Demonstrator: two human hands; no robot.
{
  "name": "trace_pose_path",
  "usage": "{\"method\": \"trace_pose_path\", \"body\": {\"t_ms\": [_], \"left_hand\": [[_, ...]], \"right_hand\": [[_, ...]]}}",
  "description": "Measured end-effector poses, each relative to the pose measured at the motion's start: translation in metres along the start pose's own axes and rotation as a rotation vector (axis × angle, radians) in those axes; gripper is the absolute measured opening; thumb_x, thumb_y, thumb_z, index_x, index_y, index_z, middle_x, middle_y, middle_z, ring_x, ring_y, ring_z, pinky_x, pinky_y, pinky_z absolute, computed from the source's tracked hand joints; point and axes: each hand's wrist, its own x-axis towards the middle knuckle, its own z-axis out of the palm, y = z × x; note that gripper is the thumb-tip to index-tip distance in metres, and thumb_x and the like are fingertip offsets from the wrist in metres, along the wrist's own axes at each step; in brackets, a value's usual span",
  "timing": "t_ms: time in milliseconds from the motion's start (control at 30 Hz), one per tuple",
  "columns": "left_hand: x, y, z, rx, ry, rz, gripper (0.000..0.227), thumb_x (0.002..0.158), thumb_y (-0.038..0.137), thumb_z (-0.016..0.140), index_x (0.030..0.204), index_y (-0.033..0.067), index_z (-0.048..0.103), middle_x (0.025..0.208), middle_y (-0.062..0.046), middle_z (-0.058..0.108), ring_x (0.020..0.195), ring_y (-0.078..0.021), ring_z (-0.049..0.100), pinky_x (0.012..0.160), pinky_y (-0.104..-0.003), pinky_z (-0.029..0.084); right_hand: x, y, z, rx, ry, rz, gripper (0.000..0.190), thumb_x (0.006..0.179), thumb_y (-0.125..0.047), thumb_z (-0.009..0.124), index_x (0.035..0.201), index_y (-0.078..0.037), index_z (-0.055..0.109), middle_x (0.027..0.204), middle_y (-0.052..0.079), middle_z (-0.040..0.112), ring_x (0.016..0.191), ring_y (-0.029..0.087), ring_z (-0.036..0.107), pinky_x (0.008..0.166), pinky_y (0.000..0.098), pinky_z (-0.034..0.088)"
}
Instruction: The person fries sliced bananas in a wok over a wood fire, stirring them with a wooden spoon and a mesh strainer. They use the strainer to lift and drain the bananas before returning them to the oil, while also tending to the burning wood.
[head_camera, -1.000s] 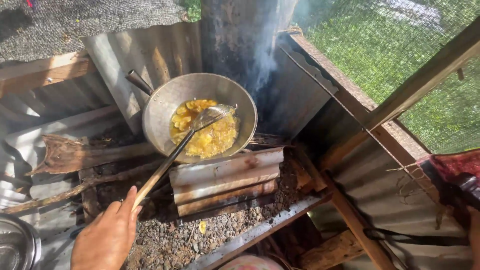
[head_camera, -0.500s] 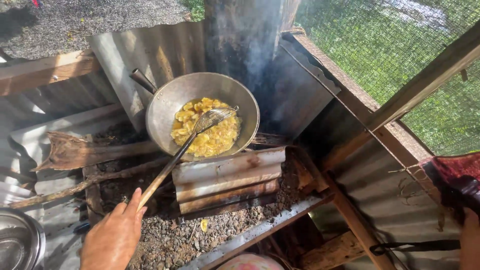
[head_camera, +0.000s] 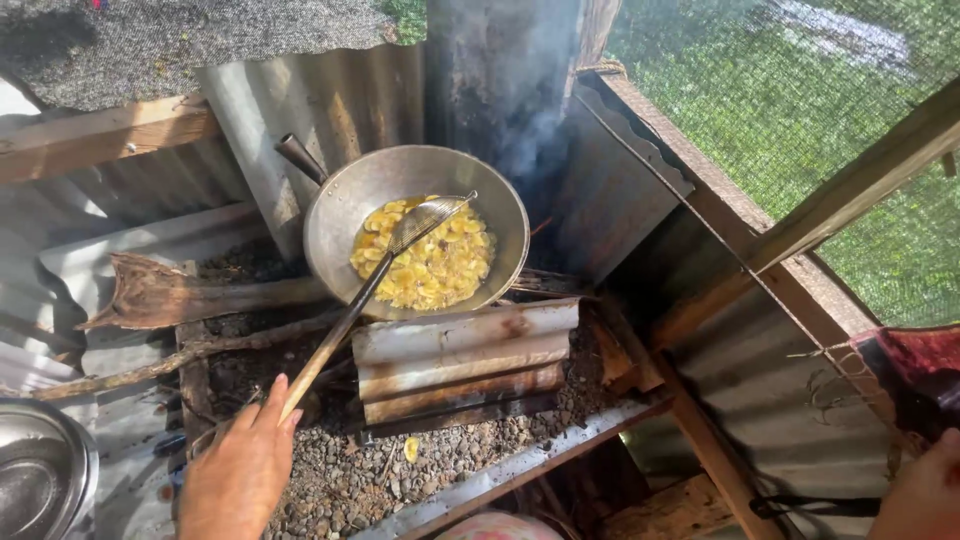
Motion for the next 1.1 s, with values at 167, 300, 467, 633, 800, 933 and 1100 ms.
{"method": "trace_pose_path", "body": {"t_ms": [167,300,467,633,800,933,1100], "left_hand": [[0.002,-0.004,0.018,-0.181,0.171,-0.010,0.052,0.096,0.048,0.053,0.146,0.0325,0.053,0.107,-0.010,0.076,0.091,-0.0358,0.074,0.077,-0.050,0.060],[0.009,0.006,0.044,-0.507,0.221,-0.071,0.040,0.099,0.042,0.060,0.133,0.0215,0.062,0.090,-0.016,0.076,0.084,-0.0395,0.073,0.071,-0.049,0.057],[0.033,0.050,0.091,-0.996,0.214,0.019,0.033,0.100,0.034,0.059,0.122,0.0103,0.064,0.078,-0.007,0.072,0.065,-0.0188,0.066,0.055,-0.034,0.052],[0.028,0.139,0.135,-1.440,0.058,-0.048,0.029,0.104,0.031,0.054,0.122,0.0096,0.062,0.074,-0.002,0.057,0.059,-0.0113,0.053,0.048,-0.026,0.043],[0.013,0.216,0.135,-1.990,0.020,-0.035,0.044,0.105,0.029,0.043,0.141,0.0061,0.049,0.109,-0.009,0.066,0.090,-0.0147,0.066,0.069,-0.030,0.056],[-0.003,0.256,0.121,-2.166,0.006,0.174,0.050,0.107,0.028,0.035,0.155,0.0136,0.030,0.136,-0.014,0.057,0.116,-0.0187,0.065,0.096,-0.034,0.057],[-0.013,0.280,0.092,-1.642,0.061,0.472,0.065,0.101,0.010,0.041,0.164,0.0126,0.023,0.137,-0.016,0.061,0.099,-0.0259,0.062,0.089,-0.036,0.054]], "right_hand": [[0.019,-0.123,-0.061,0.587,0.049,-0.077,0.014,0.100,0.000,0.068,0.113,0.000,0.071,0.113,0.013,0.073,0.101,0.025,0.070,0.092,0.0342,0.054],[-0.010,-0.259,-0.112,0.917,-0.303,-0.202,0.026,0.090,0.008,0.071,0.111,-0.008,0.073,0.115,0.012,0.074,0.115,0.030,0.068,0.100,0.0390,0.056],[-0.055,-0.357,-0.153,1.459,-0.992,-0.202,0.038,0.094,-0.005,0.069,0.132,-0.009,0.071,0.122,0.013,0.071,0.108,0.023,0.070,0.091,0.0339,0.059],[-0.063,-0.426,-0.163,1.732,-1.505,-0.154,0.049,0.105,-0.016,0.058,0.152,-0.004,0.050,0.137,0.015,0.063,0.128,0.025,0.061,0.108,0.0349,0.048],[-0.034,-0.445,-0.150,1.598,-1.796,0.313,0.058,0.097,-0.021,0.062,0.150,-0.007,0.045,0.131,0.011,0.066,0.115,0.016,0.065,0.097,0.0315,0.055],[-0.011,-0.432,-0.129,1.517,-1.752,0.224,0.044,0.099,-0.020,0.063,0.138,0.000,0.063,0.118,0.012,0.074,0.106,0.016,0.067,0.093,0.0306,0.055],[0.021,-0.412,-0.071,1.300,-1.601,0.082,0.034,0.098,-0.018,0.063,0.129,-0.006,0.068,0.106,0.007,0.077,0.095,0.011,0.067,0.084,0.0308,0.056]]}}
